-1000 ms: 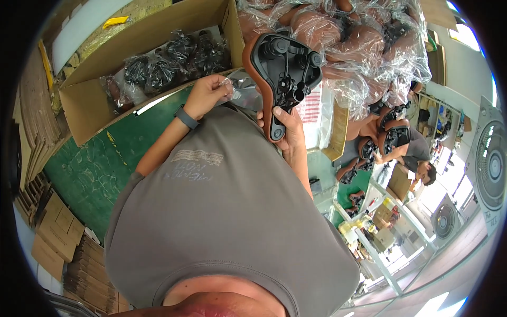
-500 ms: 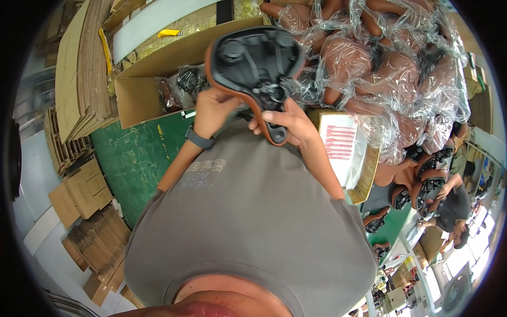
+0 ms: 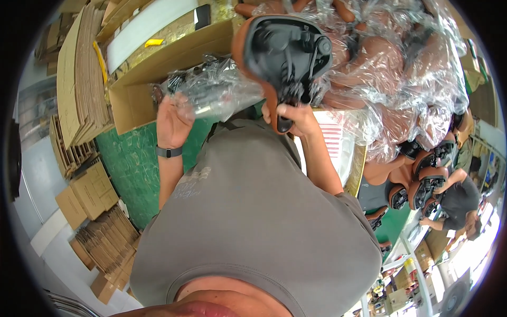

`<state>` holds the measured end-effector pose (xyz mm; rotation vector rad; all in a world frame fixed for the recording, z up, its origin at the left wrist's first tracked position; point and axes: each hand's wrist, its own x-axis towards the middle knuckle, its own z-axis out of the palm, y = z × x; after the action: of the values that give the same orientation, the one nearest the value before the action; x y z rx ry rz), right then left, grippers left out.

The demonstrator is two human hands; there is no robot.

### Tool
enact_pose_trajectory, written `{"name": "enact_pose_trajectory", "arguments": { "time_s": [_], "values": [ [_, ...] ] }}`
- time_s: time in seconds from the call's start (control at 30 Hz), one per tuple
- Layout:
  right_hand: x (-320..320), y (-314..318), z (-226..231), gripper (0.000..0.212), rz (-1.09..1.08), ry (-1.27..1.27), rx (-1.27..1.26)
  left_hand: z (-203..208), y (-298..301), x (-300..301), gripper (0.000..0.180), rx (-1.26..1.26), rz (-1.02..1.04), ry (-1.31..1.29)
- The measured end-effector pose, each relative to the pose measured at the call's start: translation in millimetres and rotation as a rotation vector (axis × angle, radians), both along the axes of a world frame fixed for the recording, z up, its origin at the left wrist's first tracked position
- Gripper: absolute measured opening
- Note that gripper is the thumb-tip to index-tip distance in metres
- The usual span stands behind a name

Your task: Packaging bicycle seats by putting them into individual plastic bags and then placing the bagged seats into cardboard boxes.

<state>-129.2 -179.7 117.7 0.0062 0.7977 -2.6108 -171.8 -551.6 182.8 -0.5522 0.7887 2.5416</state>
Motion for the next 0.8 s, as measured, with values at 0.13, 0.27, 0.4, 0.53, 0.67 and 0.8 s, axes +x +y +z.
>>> {"name": "enact_pose_trajectory", "arguments": {
  "time_s": [0.13, 0.27, 0.4, 0.53, 0.67, 0.8],
  "values": [
    [10, 19, 21, 0.085, -0.062, 0.264, 0.316, 18, 55, -13, 0.02, -0.668, -0.083, 0.19],
    [17, 23, 37, 0.12, 0.014, 0.216, 1.267, 85, 147, -9, 0.011, -1.048, -0.295, 1.452],
    [15, 17, 16, 0.095, -0.329, -0.102, 0.365, 96, 151, 18, 0.017, -0.811, -0.854, 1.149],
    [22, 10, 44, 0.091, -0.564, 0.27, 0.977, 61, 163, 11, 0.051, -0.741, -0.401, 0.714],
    [27, 56, 85, 0.062, -0.344, 0.636, 1.168, 27, 130, -2, 0.068, -0.972, -0.493, 0.676],
    [-44, 168, 94, 0.083, -1.278, 0.165, 1.829, -21, 82, 2, 0.069, -0.706, -0.092, 0.416]
  ]
}}
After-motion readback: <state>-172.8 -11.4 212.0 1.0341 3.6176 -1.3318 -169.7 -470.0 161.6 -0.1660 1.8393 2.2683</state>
